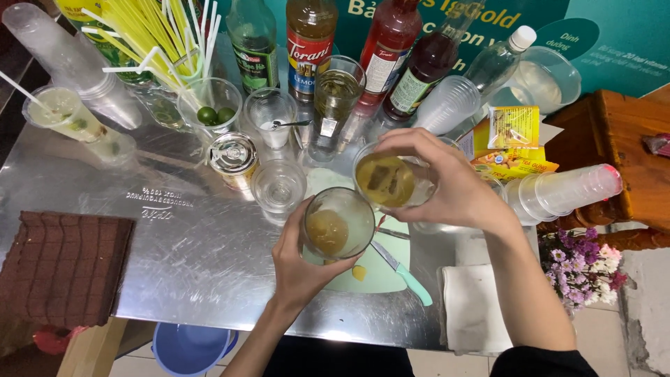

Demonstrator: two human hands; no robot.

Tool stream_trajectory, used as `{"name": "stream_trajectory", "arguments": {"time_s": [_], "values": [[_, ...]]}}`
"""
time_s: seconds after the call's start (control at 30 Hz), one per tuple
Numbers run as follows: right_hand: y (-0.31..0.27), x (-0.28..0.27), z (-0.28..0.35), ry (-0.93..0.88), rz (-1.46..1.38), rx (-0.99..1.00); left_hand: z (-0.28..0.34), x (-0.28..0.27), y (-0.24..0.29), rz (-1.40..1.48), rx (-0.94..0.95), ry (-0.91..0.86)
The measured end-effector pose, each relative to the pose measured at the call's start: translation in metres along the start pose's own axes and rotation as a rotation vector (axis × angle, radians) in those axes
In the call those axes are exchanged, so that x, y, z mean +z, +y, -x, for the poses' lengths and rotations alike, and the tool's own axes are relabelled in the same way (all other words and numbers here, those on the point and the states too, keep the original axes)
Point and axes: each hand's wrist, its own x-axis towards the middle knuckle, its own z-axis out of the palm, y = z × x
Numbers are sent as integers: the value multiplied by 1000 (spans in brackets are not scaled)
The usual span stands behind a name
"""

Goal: The person slices a piece of ginger on a cutting board using a knife. They then place the ginger slices into a glass, add a powdered substance from a sachet, and pour in a liquid. The person stirs the mixture with a spoon and adds ice cubes to the glass.

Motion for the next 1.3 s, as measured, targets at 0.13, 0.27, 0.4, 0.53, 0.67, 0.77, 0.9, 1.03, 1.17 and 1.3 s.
{"name": "stream_trajectory", "arguments": {"time_s": [0.13,0.27,0.4,0.53,0.67,0.77,0.9,1.03,1.17,1.3], "values": [[27,10,-7,50,-186,58,1,-12,7,96,41,-36],[52,22,-22,261,-135,148,5,-28,18,205,175,11],[85,34,-41,453,-58,144,20,-49,13,166,99,64],[119,48,-52,548,-33,187,40,-69,2,133,-10,68],[137,58,-62,553,-3,244,52,-80,-10,4,18,127],[140,62,-69,575,13,282,58,-83,-20,-20,13,163],[144,62,-75,608,60,377,63,-85,-24,-77,-28,173],[144,61,-76,597,85,380,65,-83,-28,-37,-90,165],[134,61,-67,483,123,389,62,-81,-26,-30,-127,121],[78,63,-25,534,387,-49,56,-76,-26,34,-128,78]]}}
